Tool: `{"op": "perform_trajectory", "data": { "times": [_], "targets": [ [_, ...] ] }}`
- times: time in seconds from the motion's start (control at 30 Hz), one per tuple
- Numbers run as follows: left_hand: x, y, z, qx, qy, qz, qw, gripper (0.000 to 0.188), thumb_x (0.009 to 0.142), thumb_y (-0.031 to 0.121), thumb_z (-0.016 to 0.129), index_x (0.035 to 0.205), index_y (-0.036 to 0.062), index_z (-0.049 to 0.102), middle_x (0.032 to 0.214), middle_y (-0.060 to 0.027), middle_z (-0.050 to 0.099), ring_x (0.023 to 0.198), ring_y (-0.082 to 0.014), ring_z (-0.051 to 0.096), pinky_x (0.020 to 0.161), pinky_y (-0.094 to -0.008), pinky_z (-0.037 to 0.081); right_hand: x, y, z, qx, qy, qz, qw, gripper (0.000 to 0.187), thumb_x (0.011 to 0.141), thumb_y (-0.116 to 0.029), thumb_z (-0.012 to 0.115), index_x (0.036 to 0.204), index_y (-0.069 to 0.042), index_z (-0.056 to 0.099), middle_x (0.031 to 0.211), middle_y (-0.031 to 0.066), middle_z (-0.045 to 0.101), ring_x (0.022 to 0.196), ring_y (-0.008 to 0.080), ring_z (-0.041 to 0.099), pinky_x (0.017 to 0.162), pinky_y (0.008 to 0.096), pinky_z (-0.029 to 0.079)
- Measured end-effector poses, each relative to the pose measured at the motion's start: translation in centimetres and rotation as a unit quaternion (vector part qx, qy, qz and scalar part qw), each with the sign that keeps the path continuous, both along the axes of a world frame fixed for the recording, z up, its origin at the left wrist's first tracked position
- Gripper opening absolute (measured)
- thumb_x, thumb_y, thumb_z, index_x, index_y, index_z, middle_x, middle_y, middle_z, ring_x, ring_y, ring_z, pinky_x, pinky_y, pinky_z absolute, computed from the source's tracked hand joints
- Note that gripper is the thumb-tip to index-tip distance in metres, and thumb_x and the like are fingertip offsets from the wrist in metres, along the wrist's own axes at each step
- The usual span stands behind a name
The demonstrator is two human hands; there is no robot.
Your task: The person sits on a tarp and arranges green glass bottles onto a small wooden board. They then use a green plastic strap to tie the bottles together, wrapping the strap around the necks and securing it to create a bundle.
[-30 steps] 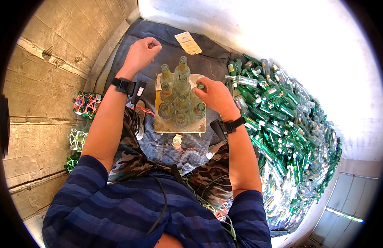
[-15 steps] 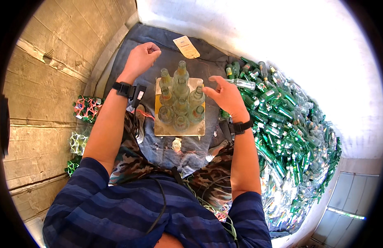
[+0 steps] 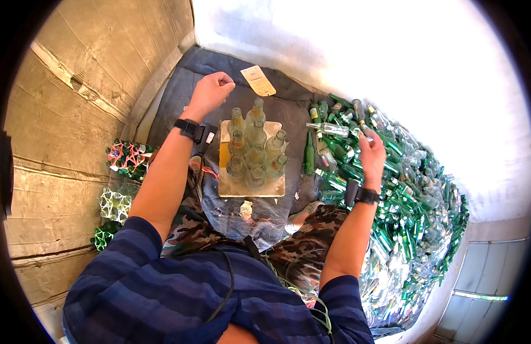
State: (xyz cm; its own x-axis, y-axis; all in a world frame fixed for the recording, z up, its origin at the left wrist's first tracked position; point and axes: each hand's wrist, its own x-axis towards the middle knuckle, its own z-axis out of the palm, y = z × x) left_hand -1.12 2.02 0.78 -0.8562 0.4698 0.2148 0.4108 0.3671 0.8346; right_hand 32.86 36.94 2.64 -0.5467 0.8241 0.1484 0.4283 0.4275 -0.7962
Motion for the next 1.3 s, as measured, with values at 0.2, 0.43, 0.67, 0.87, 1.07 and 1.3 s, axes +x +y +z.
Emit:
{"op": "perform_trajectory", "data": {
  "times": [0.2,0.43,0.67,0.87,1.07,1.3],
  "targets": [
    [-0.8,0.5,-1.1,-0.012,0.042,-0.016,0.999,0.021,0.092,0.024,0.068,0.097,0.0042,0.074,0.078,-0.0047,0.072,0.065,-0.0141,0.068,0.063,-0.0309,0.056,11.8,2.8,1.2,-0.045,0.108,-0.111,0.987,0.031,0.100,-0.026,0.069,0.123,-0.006,0.070,0.076,-0.0028,0.058,0.063,0.0045,0.052,0.052,0.0212,0.047],
    [0.2,-0.5,0.1,0.049,-0.080,-0.042,0.995,0.019,0.092,0.021,0.069,0.096,0.0036,0.075,0.073,-0.0026,0.069,0.060,-0.0110,0.064,0.057,-0.0287,0.052,26.6,1.7,-6.1,-0.185,0.178,-0.256,0.932,0.025,0.099,-0.027,0.067,0.115,-0.007,0.068,0.070,-0.0020,0.055,0.045,0.0080,0.047,0.042,0.0254,0.044],
    [-0.9,-1.7,-0.8,0.042,-0.072,-0.060,0.995,0.018,0.095,0.019,0.070,0.101,0.0025,0.074,0.075,-0.0019,0.067,0.061,-0.0091,0.061,0.056,-0.0257,0.052,39.3,-2.9,-20.4,-0.160,-0.056,-0.304,0.938,0.017,0.094,-0.020,0.063,0.097,-0.005,0.071,0.074,0.0047,0.064,0.053,0.0152,0.059,0.048,0.0297,0.051],
    [0.0,-0.5,-2.8,0.045,-0.113,-0.077,0.990,0.019,0.096,0.022,0.071,0.102,0.0042,0.074,0.072,0.0010,0.063,0.058,-0.0060,0.057,0.051,-0.0222,0.042,53.7,-5.0,-36.5,-0.109,-0.347,-0.253,0.896,0.020,0.093,-0.025,0.058,0.085,-0.010,0.068,0.075,0.0089,0.073,0.070,0.0248,0.071,0.063,0.0403,0.053],
    [-1.8,-2.6,-2.5,0.031,-0.100,-0.050,0.993,0.018,0.098,0.022,0.070,0.103,0.0051,0.072,0.072,0.0021,0.061,0.056,-0.0055,0.054,0.050,-0.0217,0.041,50.3,-8.1,-43.2,-0.110,-0.322,-0.168,0.925,0.024,0.097,-0.018,0.052,0.085,-0.004,0.067,0.072,0.0087,0.067,0.061,0.0212,0.067,0.057,0.0380,0.056],
    [-3.5,-3.2,-2.2,0.003,-0.093,-0.042,0.995,0.018,0.099,0.023,0.070,0.103,0.0062,0.071,0.074,0.0034,0.059,0.059,-0.0048,0.053,0.053,-0.0207,0.043,45.3,-9.4,-43.9,-0.048,-0.295,-0.132,0.945,0.019,0.096,-0.013,0.058,0.083,-0.001,0.066,0.073,0.0087,0.066,0.060,0.0207,0.066,0.054,0.0382,0.056]
  ]
}}
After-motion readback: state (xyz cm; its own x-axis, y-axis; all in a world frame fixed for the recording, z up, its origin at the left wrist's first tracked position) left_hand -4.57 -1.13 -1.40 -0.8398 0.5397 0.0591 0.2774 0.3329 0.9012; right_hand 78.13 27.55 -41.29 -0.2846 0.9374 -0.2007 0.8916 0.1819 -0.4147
